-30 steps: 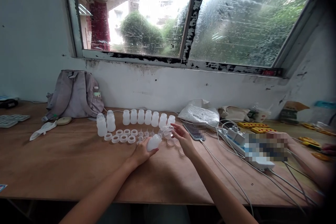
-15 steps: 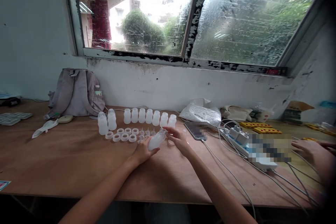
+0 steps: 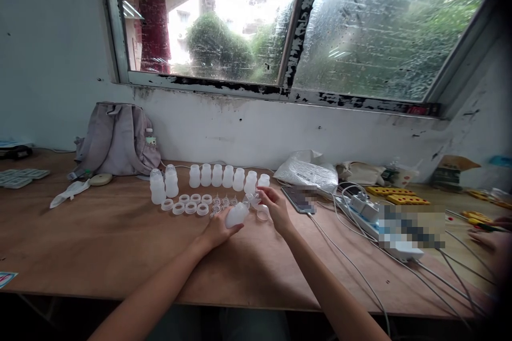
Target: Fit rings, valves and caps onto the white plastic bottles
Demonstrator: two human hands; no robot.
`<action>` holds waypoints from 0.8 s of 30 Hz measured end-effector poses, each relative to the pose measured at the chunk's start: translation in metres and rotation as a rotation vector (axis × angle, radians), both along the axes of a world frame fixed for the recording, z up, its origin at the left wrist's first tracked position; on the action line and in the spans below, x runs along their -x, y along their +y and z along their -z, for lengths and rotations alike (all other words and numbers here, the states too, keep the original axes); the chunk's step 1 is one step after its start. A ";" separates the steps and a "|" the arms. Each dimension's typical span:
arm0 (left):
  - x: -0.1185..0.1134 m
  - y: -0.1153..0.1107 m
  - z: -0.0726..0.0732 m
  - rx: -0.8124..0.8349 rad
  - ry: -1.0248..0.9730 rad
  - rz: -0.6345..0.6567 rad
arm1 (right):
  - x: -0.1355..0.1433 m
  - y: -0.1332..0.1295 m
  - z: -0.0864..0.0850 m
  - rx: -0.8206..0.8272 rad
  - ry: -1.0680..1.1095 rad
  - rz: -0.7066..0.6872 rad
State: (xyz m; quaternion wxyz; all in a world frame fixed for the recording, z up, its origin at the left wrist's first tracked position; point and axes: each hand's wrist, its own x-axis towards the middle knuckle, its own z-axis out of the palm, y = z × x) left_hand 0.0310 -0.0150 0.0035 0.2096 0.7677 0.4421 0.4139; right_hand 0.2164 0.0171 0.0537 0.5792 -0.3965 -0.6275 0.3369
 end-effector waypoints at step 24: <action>0.001 0.001 0.002 -0.017 0.081 -0.040 | 0.014 -0.001 0.021 0.022 -0.105 -0.090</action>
